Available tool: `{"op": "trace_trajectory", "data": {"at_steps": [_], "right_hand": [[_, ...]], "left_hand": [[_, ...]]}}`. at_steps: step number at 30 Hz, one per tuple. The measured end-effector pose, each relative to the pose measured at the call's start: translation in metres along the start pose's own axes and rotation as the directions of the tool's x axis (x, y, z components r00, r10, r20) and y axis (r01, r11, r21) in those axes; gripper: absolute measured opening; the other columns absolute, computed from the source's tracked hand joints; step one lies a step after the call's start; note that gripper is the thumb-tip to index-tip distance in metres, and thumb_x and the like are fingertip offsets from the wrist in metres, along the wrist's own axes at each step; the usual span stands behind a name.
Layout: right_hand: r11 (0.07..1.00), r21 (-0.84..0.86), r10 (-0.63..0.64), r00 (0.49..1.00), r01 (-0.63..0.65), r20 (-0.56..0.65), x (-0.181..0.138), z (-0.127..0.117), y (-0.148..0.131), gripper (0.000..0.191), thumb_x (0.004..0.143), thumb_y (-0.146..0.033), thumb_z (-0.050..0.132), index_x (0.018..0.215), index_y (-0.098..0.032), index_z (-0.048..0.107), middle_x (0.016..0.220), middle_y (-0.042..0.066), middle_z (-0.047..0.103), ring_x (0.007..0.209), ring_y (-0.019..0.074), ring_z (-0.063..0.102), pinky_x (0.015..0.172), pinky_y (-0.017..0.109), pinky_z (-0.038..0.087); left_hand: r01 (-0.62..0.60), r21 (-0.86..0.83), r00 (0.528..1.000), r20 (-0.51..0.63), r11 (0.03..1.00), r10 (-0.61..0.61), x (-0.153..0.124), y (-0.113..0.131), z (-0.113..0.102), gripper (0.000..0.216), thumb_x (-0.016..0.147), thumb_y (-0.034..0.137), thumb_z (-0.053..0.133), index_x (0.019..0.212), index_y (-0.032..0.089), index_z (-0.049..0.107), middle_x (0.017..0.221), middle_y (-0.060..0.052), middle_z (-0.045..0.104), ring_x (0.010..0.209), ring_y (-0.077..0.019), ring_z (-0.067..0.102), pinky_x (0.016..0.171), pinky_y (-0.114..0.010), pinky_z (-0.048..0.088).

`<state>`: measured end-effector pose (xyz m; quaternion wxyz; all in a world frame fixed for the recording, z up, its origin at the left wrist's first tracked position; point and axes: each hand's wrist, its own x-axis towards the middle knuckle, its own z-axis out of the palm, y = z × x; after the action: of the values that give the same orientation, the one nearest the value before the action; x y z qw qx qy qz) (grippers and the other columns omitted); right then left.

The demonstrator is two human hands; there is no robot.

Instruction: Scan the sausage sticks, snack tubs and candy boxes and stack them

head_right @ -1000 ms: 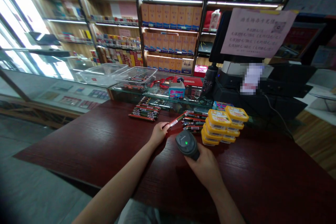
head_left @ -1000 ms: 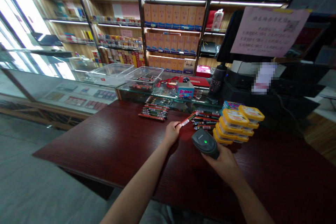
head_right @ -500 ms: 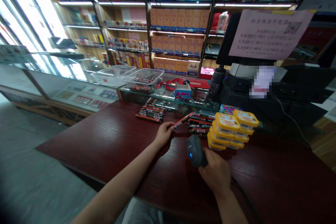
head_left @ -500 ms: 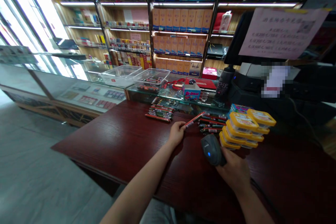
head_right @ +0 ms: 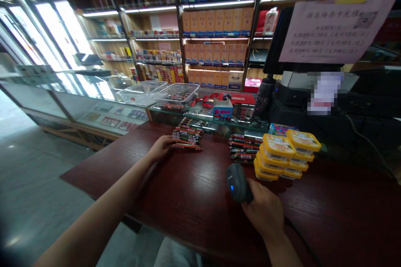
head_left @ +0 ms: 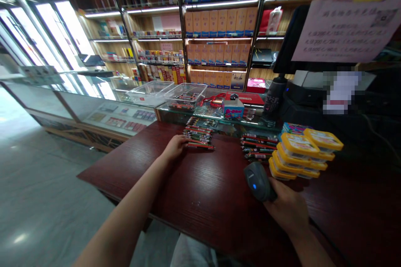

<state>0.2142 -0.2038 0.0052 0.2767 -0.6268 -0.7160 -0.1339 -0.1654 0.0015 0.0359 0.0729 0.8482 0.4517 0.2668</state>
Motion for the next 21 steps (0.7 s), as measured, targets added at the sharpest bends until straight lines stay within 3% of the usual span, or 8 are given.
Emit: {"op": "trace_trajectory", "data": {"at_steps": [3,7,10,14,21], "right_hand": [[1.000,-0.001,-0.028,1.000,0.028,-0.006,0.001,0.003,0.002,0.026,0.076,-0.026,0.056,0.100,-0.018,0.059,0.092,0.006,0.072,0.077,0.0208,0.068,0.065,0.027,0.048],[0.997,-0.029,-0.067,0.997,0.066,-0.024,0.000,0.004,0.004,0.027,0.074,-0.024,0.056,0.100,-0.018,0.059,0.090,0.006,0.072,0.073,0.0200,0.068,0.060,0.026,0.047],[0.998,-0.024,-0.064,0.998,0.064,-0.010,-0.001,0.004,0.005,0.028,0.073,-0.024,0.056,0.100,-0.018,0.059,0.088,0.005,0.072,0.073,0.0202,0.068,0.061,0.027,0.047],[0.999,-0.018,-0.049,0.999,0.049,0.018,-0.001,0.004,0.005,0.026,0.074,-0.025,0.057,0.100,-0.020,0.058,0.089,0.004,0.072,0.076,0.0199,0.068,0.063,0.026,0.047],[0.999,-0.037,-0.018,0.996,0.021,0.088,0.000,0.005,0.007,0.024,0.076,-0.029,0.055,0.099,-0.021,0.059,0.087,0.004,0.071,0.073,0.0199,0.067,0.062,0.027,0.044]], "left_hand": [[0.048,0.151,0.998,-0.057,0.987,-0.040,-0.012,-0.009,-0.006,0.030,0.081,0.022,0.053,0.105,0.023,0.070,0.094,-0.007,0.067,0.091,-0.0199,0.058,0.088,-0.033,0.043],[0.099,0.286,0.990,-0.130,0.953,-0.063,-0.014,0.005,0.005,0.031,0.079,0.024,0.058,0.108,0.024,0.069,0.106,-0.008,0.063,0.101,-0.0232,0.052,0.093,-0.037,0.040],[0.070,0.275,0.994,-0.099,0.959,-0.045,-0.006,0.017,0.021,0.029,0.080,0.022,0.056,0.106,0.023,0.070,0.104,-0.008,0.061,0.099,-0.0220,0.052,0.091,-0.034,0.042],[0.120,0.252,0.988,-0.120,0.960,-0.092,0.002,0.018,0.035,0.025,0.080,0.017,0.054,0.099,0.019,0.072,0.098,-0.008,0.061,0.094,-0.0216,0.054,0.088,-0.034,0.043],[0.124,0.228,0.983,-0.158,0.966,-0.089,-0.003,0.022,0.033,0.030,0.078,0.015,0.055,0.104,0.021,0.069,0.103,-0.008,0.060,0.099,-0.0227,0.052,0.092,-0.036,0.042]]}}
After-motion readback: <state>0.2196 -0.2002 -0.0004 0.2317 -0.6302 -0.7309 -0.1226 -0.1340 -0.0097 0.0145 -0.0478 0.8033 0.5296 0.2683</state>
